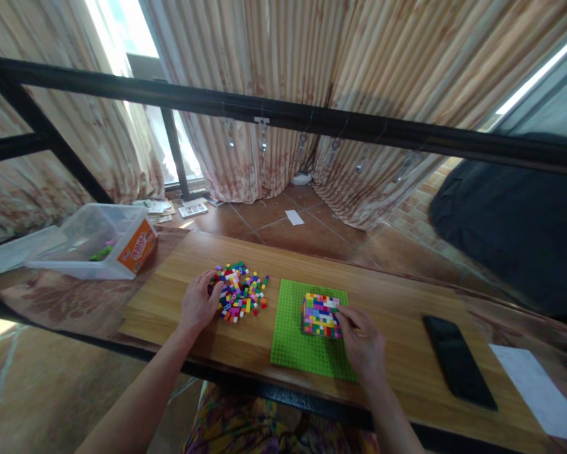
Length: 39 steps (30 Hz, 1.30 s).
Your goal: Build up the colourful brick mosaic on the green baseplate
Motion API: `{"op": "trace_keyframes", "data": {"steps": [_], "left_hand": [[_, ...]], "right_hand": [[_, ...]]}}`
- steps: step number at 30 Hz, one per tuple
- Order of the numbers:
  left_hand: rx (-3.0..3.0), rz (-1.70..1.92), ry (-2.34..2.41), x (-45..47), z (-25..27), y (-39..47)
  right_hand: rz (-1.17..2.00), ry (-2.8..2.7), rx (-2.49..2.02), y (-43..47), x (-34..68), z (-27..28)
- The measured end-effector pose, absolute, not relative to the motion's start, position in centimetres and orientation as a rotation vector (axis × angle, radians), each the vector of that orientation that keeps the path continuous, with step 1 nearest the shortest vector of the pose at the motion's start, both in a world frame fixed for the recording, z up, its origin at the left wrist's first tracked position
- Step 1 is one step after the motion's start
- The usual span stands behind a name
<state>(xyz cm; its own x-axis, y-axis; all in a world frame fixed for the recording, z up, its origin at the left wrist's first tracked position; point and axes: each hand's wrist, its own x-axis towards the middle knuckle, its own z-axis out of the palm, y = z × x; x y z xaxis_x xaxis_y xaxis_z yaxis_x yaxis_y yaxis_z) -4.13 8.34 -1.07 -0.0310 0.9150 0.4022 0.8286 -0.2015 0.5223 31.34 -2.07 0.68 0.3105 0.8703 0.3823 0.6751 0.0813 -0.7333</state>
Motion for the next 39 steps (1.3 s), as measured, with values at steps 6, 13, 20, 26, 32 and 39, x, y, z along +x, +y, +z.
{"op": "trace_keyframes", "data": {"steps": [6, 13, 20, 26, 32, 39], "left_hand": [[2.097, 1.048, 1.903, -4.2, -1.2, 8.4], [2.107, 1.056, 1.901, -4.2, -1.2, 8.4], [2.114, 1.065, 1.893, -4.2, -1.2, 8.4], [2.109, 1.056, 1.881, -4.2, -1.0, 8.3], [2.120, 1.073, 1.866, -4.2, -1.1, 8.4], [2.130, 1.095, 1.874, -4.3, -1.6, 8.5]], "right_hand": [[0.242, -1.351, -1.663, -2.2, 30.8, 0.6], [0.257, -1.304, -1.748, -2.2, 30.7, 0.6], [0.229, -1.358, -1.760, -2.2, 30.6, 0.8], [0.255, -1.341, -1.767, -2.2, 30.7, 0.8], [0.364, -1.114, -1.741, -2.2, 30.7, 0.8], [0.549, -0.985, -1.738, -0.1, 30.5, 0.2]]}}
